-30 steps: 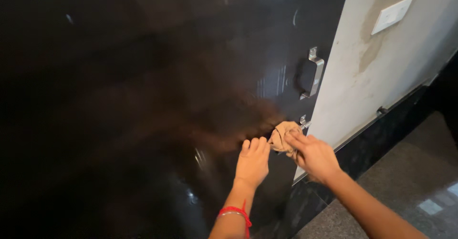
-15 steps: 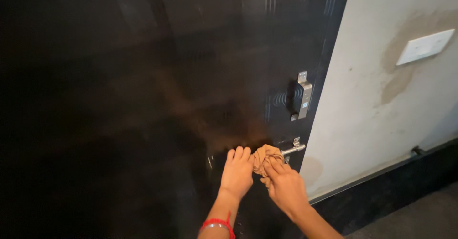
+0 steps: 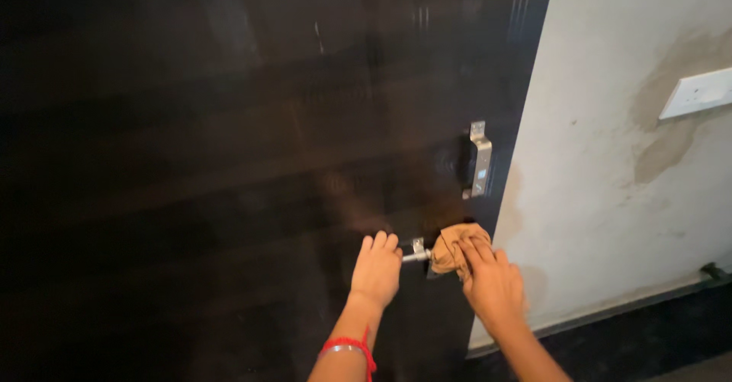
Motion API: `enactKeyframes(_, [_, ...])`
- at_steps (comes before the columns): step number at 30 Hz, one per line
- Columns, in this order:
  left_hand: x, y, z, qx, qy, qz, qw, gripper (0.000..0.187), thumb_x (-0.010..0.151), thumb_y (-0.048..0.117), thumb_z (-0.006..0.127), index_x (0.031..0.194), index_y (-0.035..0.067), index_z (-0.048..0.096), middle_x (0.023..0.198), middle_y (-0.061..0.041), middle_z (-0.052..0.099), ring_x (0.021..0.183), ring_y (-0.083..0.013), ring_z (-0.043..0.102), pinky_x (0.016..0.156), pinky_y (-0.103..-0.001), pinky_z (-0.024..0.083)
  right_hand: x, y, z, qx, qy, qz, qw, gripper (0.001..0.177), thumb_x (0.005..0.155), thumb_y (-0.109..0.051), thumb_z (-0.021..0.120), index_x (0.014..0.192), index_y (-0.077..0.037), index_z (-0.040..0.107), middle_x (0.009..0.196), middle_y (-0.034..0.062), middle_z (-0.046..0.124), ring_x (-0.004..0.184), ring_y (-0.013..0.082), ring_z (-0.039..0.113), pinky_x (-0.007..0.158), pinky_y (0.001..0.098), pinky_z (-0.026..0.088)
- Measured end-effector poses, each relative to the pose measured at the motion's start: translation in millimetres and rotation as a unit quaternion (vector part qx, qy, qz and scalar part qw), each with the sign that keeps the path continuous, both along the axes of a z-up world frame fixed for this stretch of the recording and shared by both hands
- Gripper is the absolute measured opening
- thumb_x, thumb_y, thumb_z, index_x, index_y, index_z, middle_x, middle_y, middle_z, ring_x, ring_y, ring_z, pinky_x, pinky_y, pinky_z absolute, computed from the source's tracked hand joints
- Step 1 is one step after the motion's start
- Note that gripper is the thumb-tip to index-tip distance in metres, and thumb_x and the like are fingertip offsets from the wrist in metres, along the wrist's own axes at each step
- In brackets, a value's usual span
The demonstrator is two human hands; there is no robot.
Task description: The person wipes the surface of a dark metal door with a brown cloth. They systematically clean the entire door, including the handle and lock area, using both hands to rub the surface.
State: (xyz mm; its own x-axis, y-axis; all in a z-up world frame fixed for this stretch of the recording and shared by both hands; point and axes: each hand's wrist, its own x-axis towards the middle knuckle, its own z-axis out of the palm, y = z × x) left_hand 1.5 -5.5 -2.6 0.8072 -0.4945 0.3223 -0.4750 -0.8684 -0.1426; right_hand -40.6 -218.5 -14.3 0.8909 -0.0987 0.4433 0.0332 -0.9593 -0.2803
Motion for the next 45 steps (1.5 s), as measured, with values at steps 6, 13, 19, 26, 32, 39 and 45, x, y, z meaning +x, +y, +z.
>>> enactKeyframes(6, [7,2,-1,-0.008,0.001,-0.012,1.0,0.021,0.077,0.009,0.067,0.097,0.008,0.074,0.108,-0.006,0.06,0.112,-0.0272,0.05,0.095,-0.041,0.039,12,30,-2,0.119,-0.07,0.082,0.987,0.048,0.071,-0.015,0.078,0.117,-0.011,0.067,0.117,0.0059,0.064,0.106,0.0335,0.06,0.086,0.0434,0.053])
enactKeyframes(13, [10,6,-10,-0.012,-0.027,-0.027,0.999,0.011,0.082,0.013,0.067,0.09,0.008,0.074,0.103,-0.005,0.061,0.108,-0.0248,0.053,0.093,-0.04,0.04,-9,68,-12,0.055,-0.08,0.219,0.971,0.046,0.068,0.004,0.063,0.113,-0.005,0.065,0.121,0.0105,0.065,0.098,0.0323,0.062,0.084,0.042,0.054])
enactKeyframes(19, [1,12,-11,-0.071,-0.008,-0.021,0.997,0.013,0.078,0.015,0.069,0.085,0.005,0.073,0.094,-0.01,0.066,0.102,-0.0288,0.059,0.087,-0.04,0.047,-3,42,18,0.059,-0.01,0.149,0.987,0.045,0.076,-0.005,0.069,0.121,-0.014,0.068,0.116,0.0029,0.069,0.091,0.0316,0.064,0.075,0.0469,0.051])
enactKeyframes(26, [-13,38,5,-0.3,0.024,-0.058,0.952,0.012,0.081,0.009,0.063,0.088,0.006,0.072,0.087,-0.017,0.071,0.088,-0.0378,0.068,0.08,-0.049,0.056,2,79,11,0.011,-0.075,0.194,0.978,0.031,0.068,-0.012,0.07,0.098,-0.006,0.066,0.107,0.0097,0.068,0.105,0.0313,0.067,0.079,0.0435,0.055])
enactKeyframes(32, [-10,54,24,-0.259,0.108,-0.005,0.96,0.021,0.087,0.016,0.063,0.103,0.013,0.076,0.094,-0.018,0.073,0.09,-0.0396,0.069,0.082,-0.049,0.055,6,87,9,-0.019,-0.044,0.184,0.982,0.039,0.075,-0.013,0.074,0.113,-0.009,0.069,0.114,0.0074,0.068,0.105,0.0288,0.066,0.082,0.0415,0.056])
enactKeyframes(39, [-10,38,18,-0.235,0.135,-0.015,0.962,0.026,0.087,0.018,0.063,0.109,0.012,0.075,0.095,-0.017,0.074,0.092,-0.0384,0.07,0.082,-0.049,0.055,-12,55,20,-0.046,-0.106,0.196,0.974,0.049,0.066,-0.009,0.075,0.115,-0.012,0.072,0.112,0.0041,0.07,0.103,0.0286,0.066,0.075,0.0441,0.053])
enactKeyframes(45, [-16,46,32,-0.299,0.104,-0.001,0.948,0.022,0.092,0.019,0.06,0.106,0.012,0.076,0.096,-0.014,0.075,0.092,-0.0356,0.071,0.082,-0.046,0.056,0,88,1,-0.02,-0.086,0.179,0.98,0.032,0.074,-0.006,0.072,0.106,-0.009,0.071,0.106,0.0077,0.07,0.108,0.0299,0.067,0.087,0.0412,0.056])
